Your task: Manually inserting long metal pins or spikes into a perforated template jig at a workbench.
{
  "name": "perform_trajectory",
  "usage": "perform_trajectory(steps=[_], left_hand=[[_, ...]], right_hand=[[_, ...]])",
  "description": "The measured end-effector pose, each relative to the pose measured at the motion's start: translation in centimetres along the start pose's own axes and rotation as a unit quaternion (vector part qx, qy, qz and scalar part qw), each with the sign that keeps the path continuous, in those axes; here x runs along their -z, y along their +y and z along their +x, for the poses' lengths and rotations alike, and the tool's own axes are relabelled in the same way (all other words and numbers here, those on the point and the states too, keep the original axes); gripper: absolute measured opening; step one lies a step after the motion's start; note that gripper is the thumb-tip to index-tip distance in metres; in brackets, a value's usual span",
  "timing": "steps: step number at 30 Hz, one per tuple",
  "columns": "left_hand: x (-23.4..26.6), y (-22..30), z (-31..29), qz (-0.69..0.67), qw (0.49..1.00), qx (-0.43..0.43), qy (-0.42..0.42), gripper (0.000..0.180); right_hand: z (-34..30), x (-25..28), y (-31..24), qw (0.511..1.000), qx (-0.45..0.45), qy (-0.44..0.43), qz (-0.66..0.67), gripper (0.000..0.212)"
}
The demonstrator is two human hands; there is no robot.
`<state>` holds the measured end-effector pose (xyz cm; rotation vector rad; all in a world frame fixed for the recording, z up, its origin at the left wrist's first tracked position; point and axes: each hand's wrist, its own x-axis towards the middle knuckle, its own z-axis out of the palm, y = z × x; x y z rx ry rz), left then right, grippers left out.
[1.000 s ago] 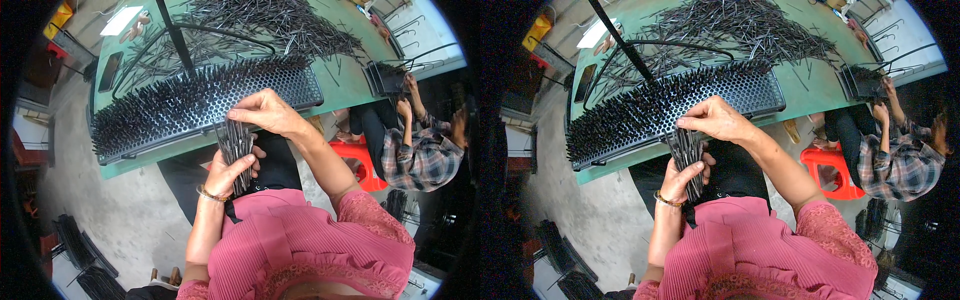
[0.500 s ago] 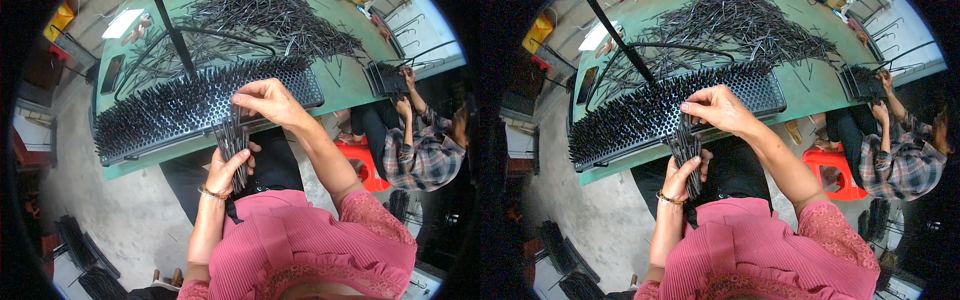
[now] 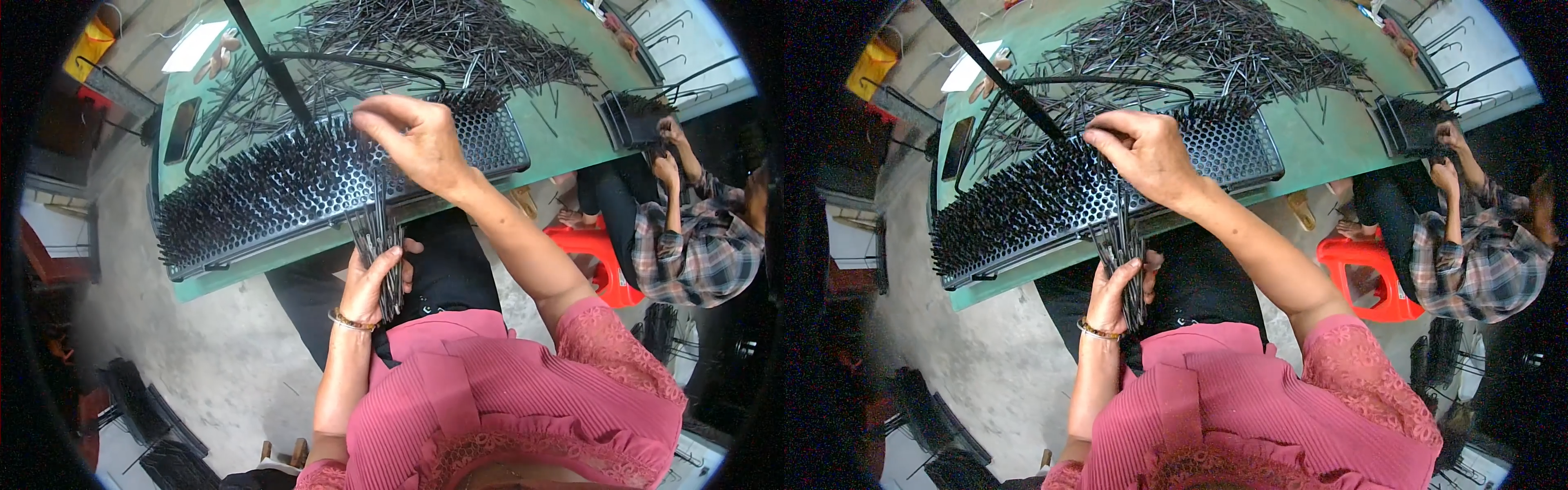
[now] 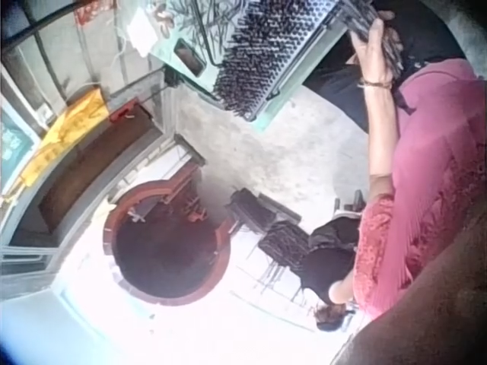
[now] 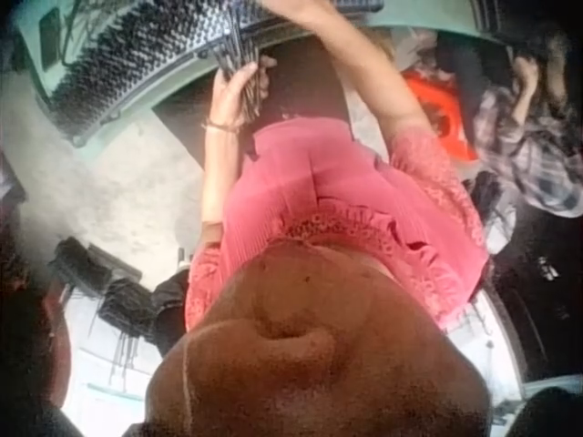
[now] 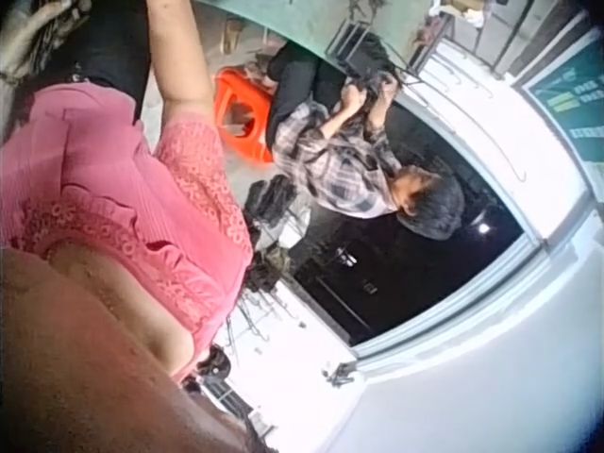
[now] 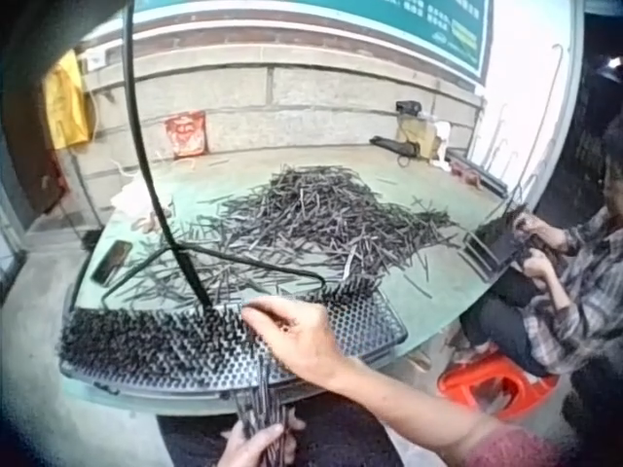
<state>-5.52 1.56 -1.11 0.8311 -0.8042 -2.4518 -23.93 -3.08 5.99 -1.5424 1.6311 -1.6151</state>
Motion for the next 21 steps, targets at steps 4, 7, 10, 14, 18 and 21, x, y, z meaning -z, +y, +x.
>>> perform_trajectory(steps=[4,7,10,14,18,21], left_hand=[[0.0,0.2,-0.3,-0.005,1.0,-0.011,0.007,0.029],[0.0,0.2,-0.3,-0.018,1.0,-0.004,0.009,0.045],[-0.2,0.3,-0.2,-0.033,0.999,0.003,0.0,0.056],[-0.1,0.2,-0.1,-0.039,0.999,0.002,-0.005,0.061],[-0.2,0.1,-0.2,-0.038,0.999,0.001,-0.003,0.061],[0.0,0.1,-0.3,-0.042,0.999,0.005,0.0,0.06]], right_hand=[[0.1,-0.5,0.4,0.998,0.043,-0.006,-0.034,0.016],[0.1,-0.6,0.6,0.997,0.069,-0.023,-0.032,0.015],[-0.1,-0.6,0.7,0.993,0.111,-0.021,-0.021,0.014],[0.2,-0.6,0.4,0.993,0.114,-0.021,-0.025,0.014],[0.2,-0.6,1.4,0.989,0.144,-0.004,-0.033,0.013],[0.0,-0.2,1.3,0.992,0.125,-0.002,-0.024,0.013]])
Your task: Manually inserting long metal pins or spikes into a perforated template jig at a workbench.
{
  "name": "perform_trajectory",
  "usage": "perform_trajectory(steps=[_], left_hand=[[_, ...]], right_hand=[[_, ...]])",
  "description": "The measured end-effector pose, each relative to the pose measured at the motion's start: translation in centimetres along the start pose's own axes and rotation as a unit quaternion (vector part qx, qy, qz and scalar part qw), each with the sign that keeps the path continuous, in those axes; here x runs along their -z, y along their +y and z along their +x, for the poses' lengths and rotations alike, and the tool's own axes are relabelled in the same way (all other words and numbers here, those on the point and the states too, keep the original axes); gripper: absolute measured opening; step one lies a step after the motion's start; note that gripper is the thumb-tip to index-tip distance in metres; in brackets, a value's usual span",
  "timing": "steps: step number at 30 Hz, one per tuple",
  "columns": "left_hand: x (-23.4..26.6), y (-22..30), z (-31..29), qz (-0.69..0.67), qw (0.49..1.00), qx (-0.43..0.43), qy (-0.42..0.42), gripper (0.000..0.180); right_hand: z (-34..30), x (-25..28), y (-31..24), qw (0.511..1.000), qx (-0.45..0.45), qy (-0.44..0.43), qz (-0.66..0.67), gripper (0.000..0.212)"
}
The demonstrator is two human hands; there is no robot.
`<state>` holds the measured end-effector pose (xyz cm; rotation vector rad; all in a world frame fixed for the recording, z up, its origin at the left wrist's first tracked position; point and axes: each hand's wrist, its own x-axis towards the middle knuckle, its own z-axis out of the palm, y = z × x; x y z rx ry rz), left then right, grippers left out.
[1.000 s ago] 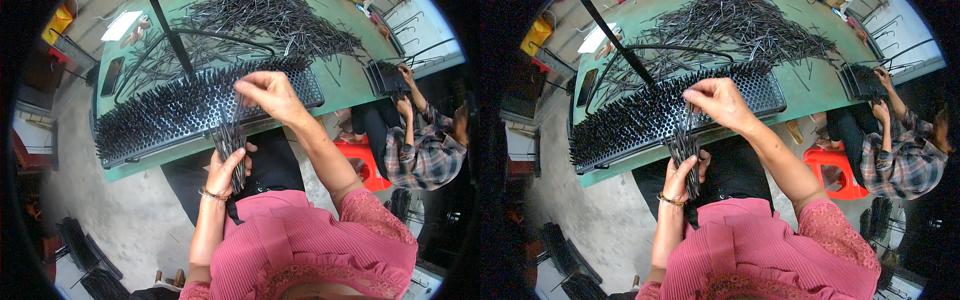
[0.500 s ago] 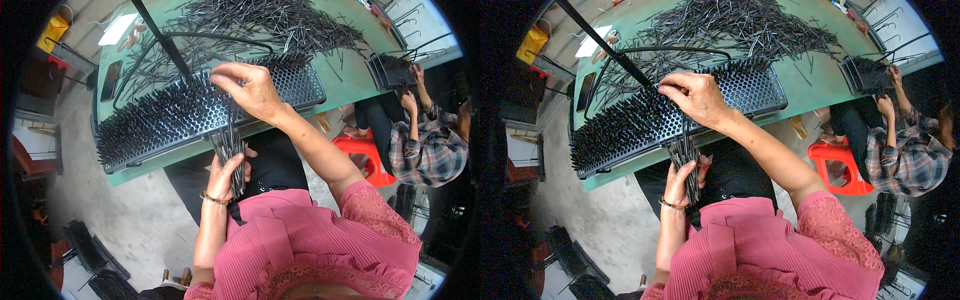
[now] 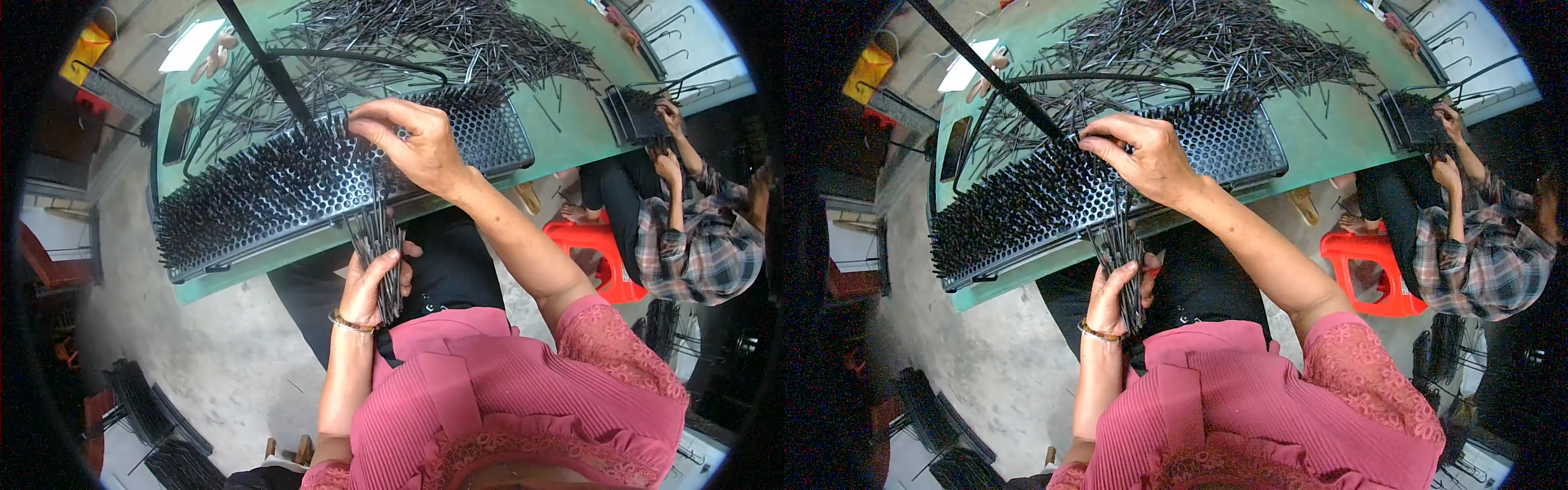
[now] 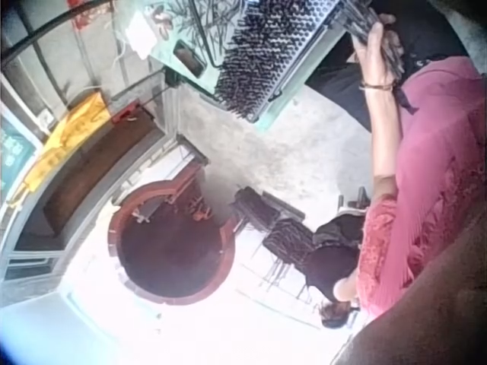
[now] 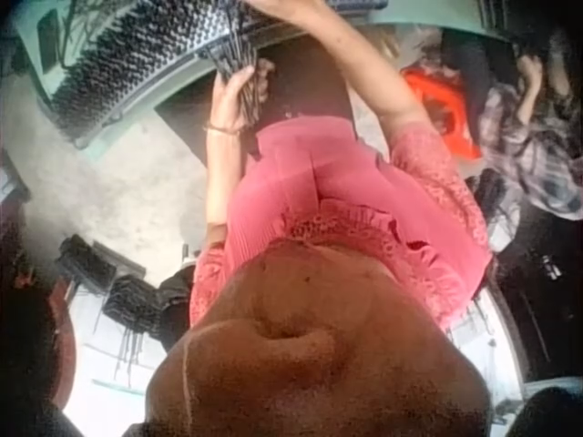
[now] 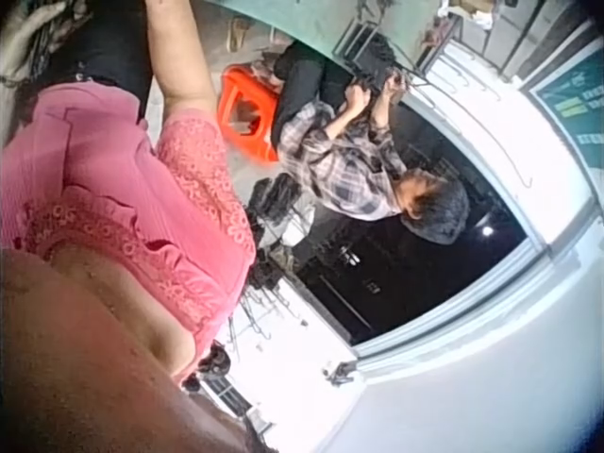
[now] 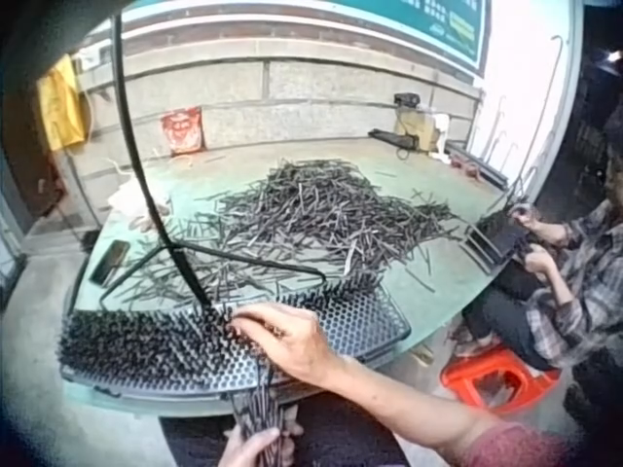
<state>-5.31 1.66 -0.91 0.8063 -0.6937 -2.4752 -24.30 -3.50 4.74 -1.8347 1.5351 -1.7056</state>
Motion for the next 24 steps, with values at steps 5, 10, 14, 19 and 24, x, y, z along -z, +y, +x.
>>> perform_trajectory(steps=[5,10,14,19,24], left_hand=[[0.3,-0.1,0.1,-0.004,1.0,0.004,-0.023,0.062],[0.2,0.0,-0.1,0.004,1.0,-0.008,-0.018,0.063],[0.3,-0.1,-0.1,0.006,1.0,0.0,-0.016,0.063],[0.1,0.0,-0.2,0.007,1.0,0.0,-0.02,0.062],[0.2,0.0,-0.3,0.001,1.0,0.007,-0.016,0.062]], right_hand=[[0.0,-0.5,0.3,0.999,0.033,0.016,0.008,0.012],[0.1,-0.2,0.8,0.996,0.084,-0.007,-0.023,0.012],[-0.2,-0.3,1.1,0.996,0.079,-0.024,-0.022,0.012],[-0.2,0.0,1.1,0.996,0.081,-0.034,-0.006,0.012],[-0.5,-0.3,1.0,0.997,0.061,-0.044,-0.02,0.014]])
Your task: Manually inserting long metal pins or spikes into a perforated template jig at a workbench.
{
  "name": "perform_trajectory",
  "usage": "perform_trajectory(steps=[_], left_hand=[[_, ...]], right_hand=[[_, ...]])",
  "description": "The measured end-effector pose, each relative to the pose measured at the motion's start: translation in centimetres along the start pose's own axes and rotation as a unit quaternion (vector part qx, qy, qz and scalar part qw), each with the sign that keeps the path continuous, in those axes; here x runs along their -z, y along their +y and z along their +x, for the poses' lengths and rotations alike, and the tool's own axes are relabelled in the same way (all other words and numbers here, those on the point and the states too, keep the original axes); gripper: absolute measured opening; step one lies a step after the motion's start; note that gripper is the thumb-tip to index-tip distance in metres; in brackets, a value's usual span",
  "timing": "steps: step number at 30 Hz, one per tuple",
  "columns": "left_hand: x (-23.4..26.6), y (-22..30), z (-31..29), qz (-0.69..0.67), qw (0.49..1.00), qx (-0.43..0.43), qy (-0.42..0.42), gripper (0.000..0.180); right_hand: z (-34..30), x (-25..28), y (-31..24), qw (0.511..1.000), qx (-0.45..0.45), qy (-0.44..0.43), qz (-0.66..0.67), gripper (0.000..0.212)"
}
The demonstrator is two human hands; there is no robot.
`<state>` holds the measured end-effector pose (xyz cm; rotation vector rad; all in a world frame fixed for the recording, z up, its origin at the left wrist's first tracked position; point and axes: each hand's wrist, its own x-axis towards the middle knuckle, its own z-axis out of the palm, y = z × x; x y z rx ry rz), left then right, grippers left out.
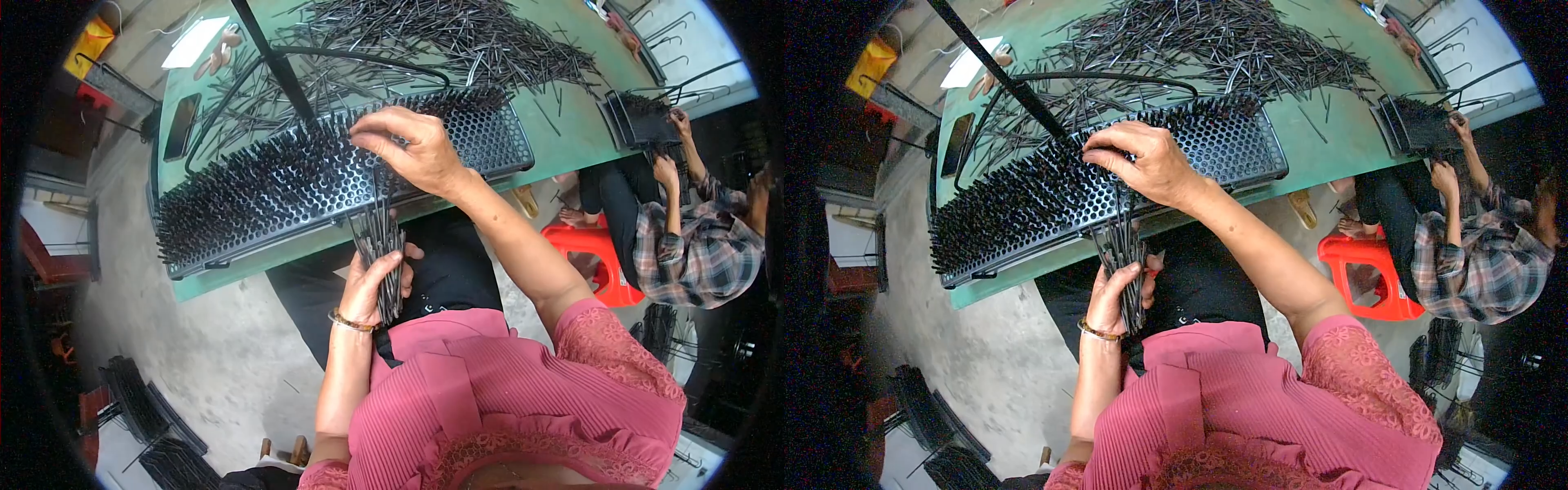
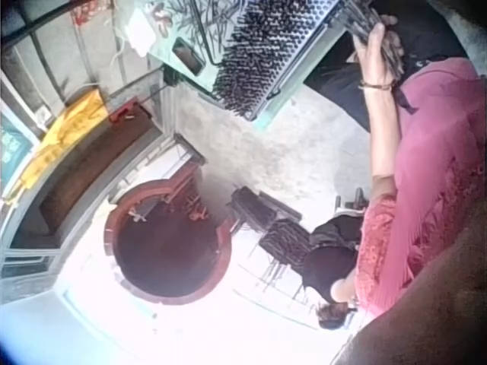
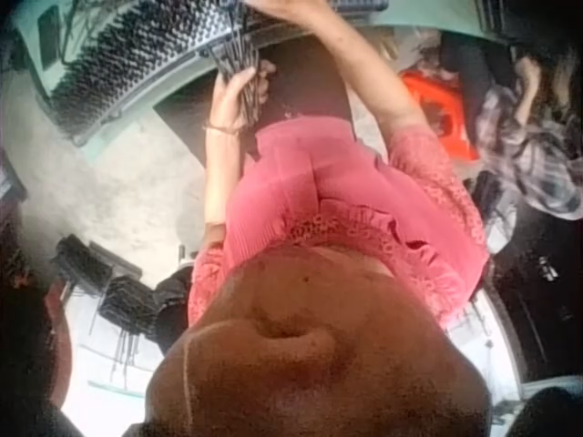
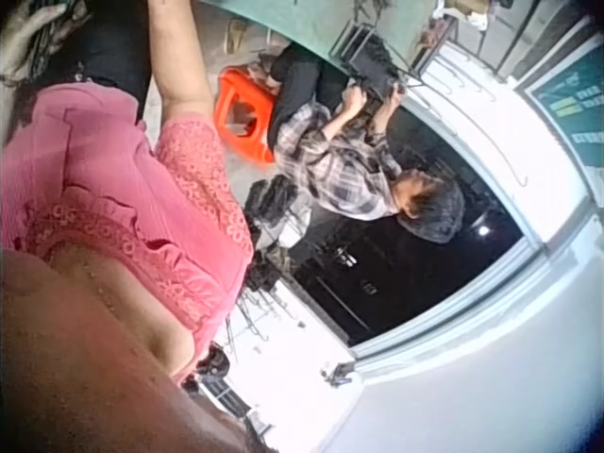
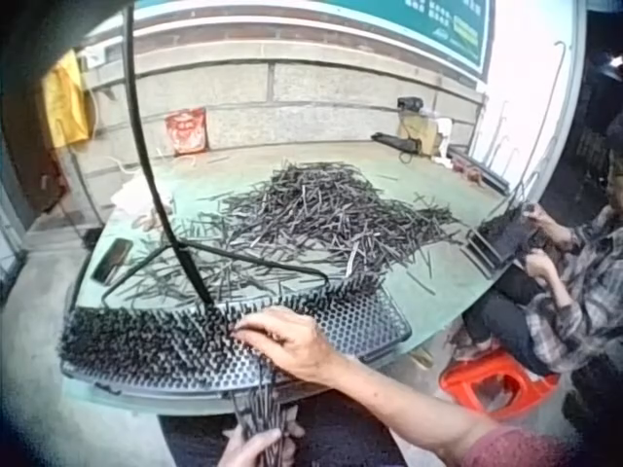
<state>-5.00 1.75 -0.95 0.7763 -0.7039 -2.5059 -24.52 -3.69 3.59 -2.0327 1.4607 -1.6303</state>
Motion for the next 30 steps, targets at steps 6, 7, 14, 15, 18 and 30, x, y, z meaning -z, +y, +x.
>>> perform_trajectory(steps=[6,7,14,15,18,30], left_hand=[[-0.4,0.2,-0.1,0.0,1.0,-0.01,-0.001,0.06],[-0.4,0.2,-0.1,-0.003,1.0,-0.011,-0.004,0.059],[-0.3,0.2,0.0,-0.002,1.0,-0.01,-0.002,0.058],[-0.4,0.2,0.0,-0.003,1.0,-0.01,-0.003,0.058],[-0.3,0.2,0.0,-0.005,1.0,-0.012,-0.008,0.056],[0.2,0.0,0.1,-0.002,1.0,0.017,-0.009,0.046]], right_hand=[[0.1,-1.1,0.1,0.993,0.084,-0.002,-0.078,0.021],[0.1,-1.3,0.2,0.992,0.096,0.0,-0.083,0.022],[0.3,-1.0,-0.1,0.987,0.122,0.002,-0.105,0.023],[0.0,-1.2,0.1,0.985,0.124,0.014,-0.117,0.02],[-0.4,-1.4,0.3,0.979,0.137,0.031,-0.146,0.018],[-1.0,-1.1,-0.2,0.978,0.144,-0.011,-0.15,0.02]])
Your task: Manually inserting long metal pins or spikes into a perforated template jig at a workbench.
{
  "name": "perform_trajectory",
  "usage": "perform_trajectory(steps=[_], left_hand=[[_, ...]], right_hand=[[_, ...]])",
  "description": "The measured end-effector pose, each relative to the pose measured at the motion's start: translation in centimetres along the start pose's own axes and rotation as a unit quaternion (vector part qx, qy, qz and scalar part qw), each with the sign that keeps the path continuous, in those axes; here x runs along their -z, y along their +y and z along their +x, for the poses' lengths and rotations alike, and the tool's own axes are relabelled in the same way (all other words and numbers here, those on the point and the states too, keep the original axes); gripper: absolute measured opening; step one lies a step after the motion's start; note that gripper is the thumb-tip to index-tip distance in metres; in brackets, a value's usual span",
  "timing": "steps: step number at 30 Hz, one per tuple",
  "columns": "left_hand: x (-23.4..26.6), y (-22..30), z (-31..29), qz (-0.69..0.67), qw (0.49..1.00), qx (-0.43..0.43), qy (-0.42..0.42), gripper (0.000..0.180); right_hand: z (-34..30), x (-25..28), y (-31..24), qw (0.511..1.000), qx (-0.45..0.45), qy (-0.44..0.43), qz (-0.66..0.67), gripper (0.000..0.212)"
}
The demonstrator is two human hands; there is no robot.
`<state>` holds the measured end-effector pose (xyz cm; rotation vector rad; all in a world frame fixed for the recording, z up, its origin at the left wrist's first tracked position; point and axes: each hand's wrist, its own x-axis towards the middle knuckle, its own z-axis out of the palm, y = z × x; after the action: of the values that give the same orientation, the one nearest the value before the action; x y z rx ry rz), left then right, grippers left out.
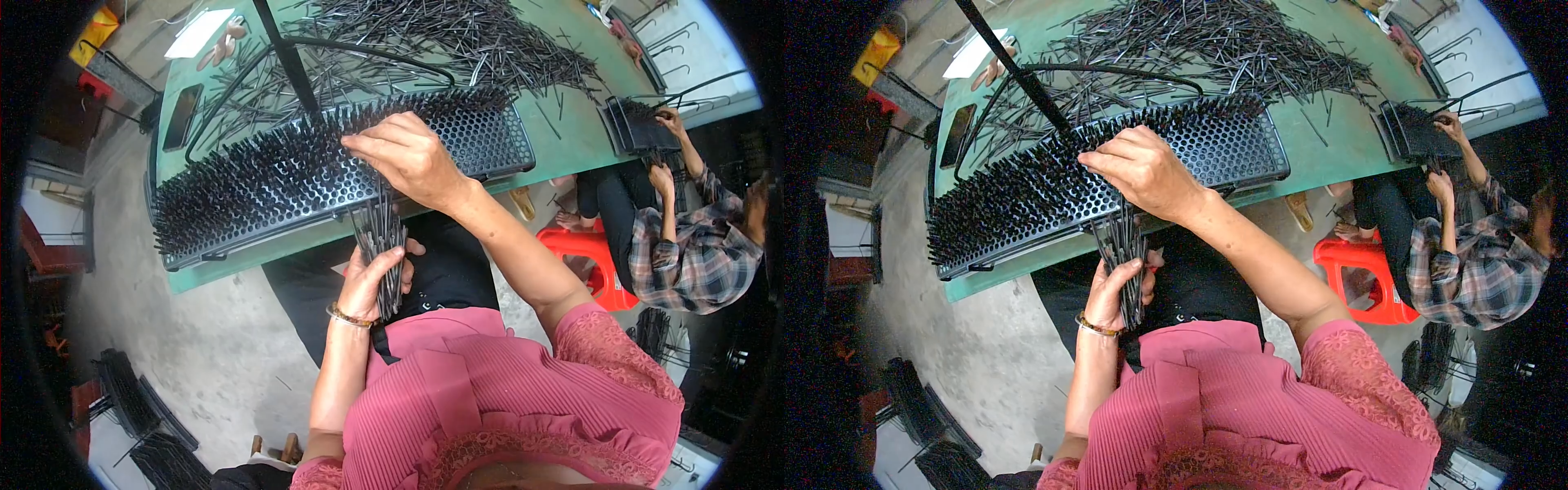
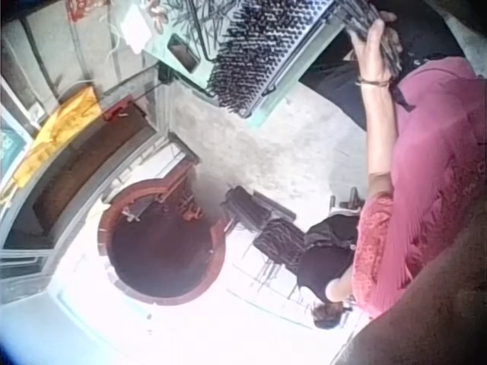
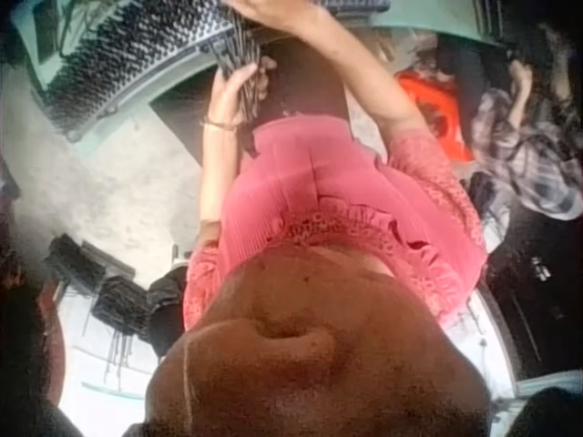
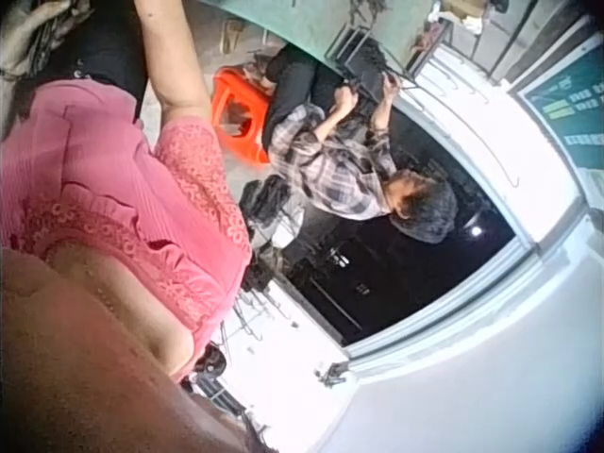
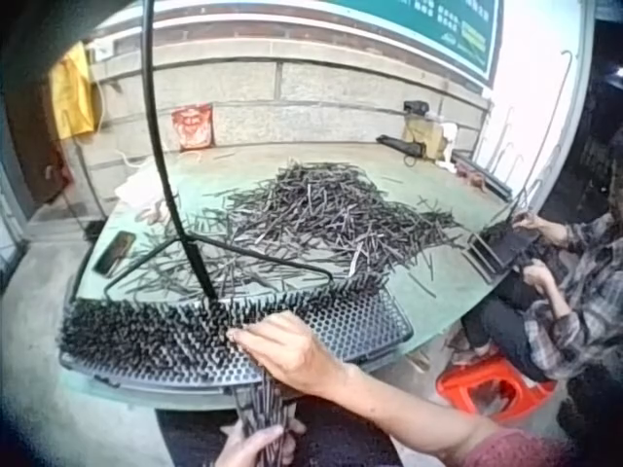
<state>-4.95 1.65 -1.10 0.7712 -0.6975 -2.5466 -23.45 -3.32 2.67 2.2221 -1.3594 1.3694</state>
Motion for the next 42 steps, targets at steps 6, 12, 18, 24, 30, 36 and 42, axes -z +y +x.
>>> perform_trajectory(steps=[6,12,18,24,30,36,42], left_hand=[[-0.8,0.1,-0.3,0.014,0.999,-0.03,0.03,0.027],[0.2,-0.1,-0.3,-0.005,1.0,-0.02,0.004,0.055],[-0.5,0.6,-0.3,0.047,0.997,-0.062,-0.011,0.051],[-1.3,1.2,-0.2,0.08,0.992,-0.065,-0.069,0.034],[-1.7,0.6,0.5,0.069,0.996,-0.06,-0.018,0.067],[-1.1,0.6,1.3,0.051,0.997,-0.052,0.012,0.024],[-1.7,0.6,0.7,0.033,0.998,-0.048,0.027,0.03]], right_hand=[[0.6,-0.1,0.1,0.998,-0.035,-0.018,-0.038,0.025],[0.8,1.1,-0.5,0.999,-0.047,0.002,-0.007,0.024],[0.2,4.4,-3.3,0.857,-0.46,-0.136,0.191,0.026],[-1.0,4.2,-2.5,0.739,-0.512,-0.13,0.418,0.025],[-0.1,4.3,-1.4,0.822,-0.443,0.018,0.358,0.022],[0.7,2.7,-0.2,0.941,-0.293,0.071,0.152,0.027],[0.5,1.7,0.1,0.976,-0.185,0.085,0.073,0.024]])
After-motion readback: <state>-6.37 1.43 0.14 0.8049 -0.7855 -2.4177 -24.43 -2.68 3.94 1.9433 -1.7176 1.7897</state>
